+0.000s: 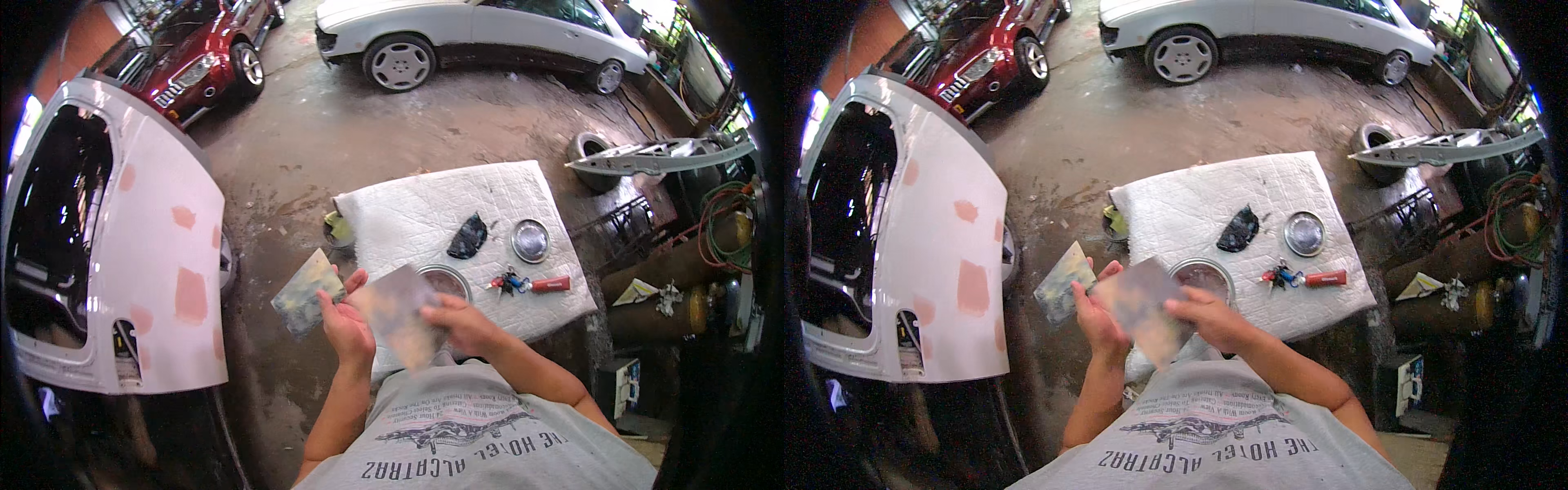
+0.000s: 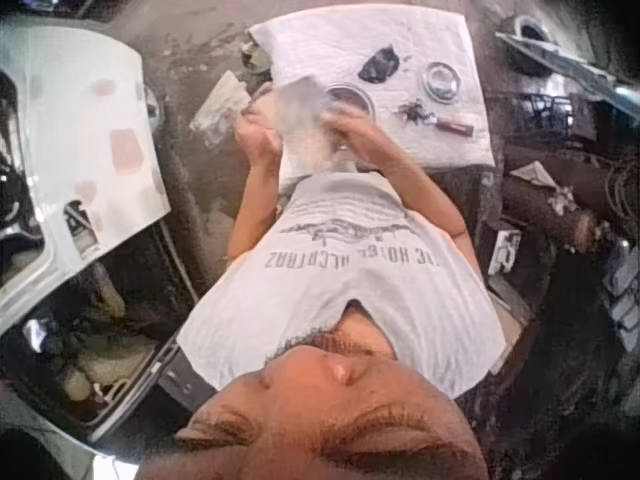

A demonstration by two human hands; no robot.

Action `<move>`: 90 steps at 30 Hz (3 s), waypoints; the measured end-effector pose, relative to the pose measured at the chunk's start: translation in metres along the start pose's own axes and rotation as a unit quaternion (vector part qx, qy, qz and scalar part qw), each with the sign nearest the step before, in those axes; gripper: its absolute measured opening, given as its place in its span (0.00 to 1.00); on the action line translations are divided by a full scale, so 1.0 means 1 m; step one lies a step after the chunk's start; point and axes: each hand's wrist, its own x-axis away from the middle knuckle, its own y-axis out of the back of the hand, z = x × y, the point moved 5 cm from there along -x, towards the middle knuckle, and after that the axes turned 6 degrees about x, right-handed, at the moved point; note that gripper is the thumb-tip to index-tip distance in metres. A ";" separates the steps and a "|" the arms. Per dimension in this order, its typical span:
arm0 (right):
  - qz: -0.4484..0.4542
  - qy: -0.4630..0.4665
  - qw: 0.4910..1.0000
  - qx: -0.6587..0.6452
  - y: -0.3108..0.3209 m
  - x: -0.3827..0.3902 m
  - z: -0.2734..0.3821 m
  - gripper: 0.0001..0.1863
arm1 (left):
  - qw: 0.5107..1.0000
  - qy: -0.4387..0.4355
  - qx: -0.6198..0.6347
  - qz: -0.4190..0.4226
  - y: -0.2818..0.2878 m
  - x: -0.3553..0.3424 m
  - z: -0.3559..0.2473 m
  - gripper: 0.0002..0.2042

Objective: The person applies body filler to a white car door using a putty knife, smoothing the surface. They then clean the putty knife with a cloth and prepare a new batch of filler by mixing a white substance with a red substance on the knife.

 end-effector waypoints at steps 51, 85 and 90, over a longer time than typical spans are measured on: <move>-0.300 0.130 0.934 0.144 0.005 0.018 0.011 0.19 | 0.943 -0.013 -0.219 -0.252 0.249 0.011 -0.011 0.35; -0.522 0.126 0.817 0.212 0.061 0.072 -0.040 0.18 | 0.935 0.288 -0.061 0.198 0.044 -0.116 0.167 0.29; -0.443 0.002 0.726 0.526 0.025 0.038 -0.014 0.20 | 0.908 0.332 -0.066 0.246 0.054 -0.113 0.202 0.33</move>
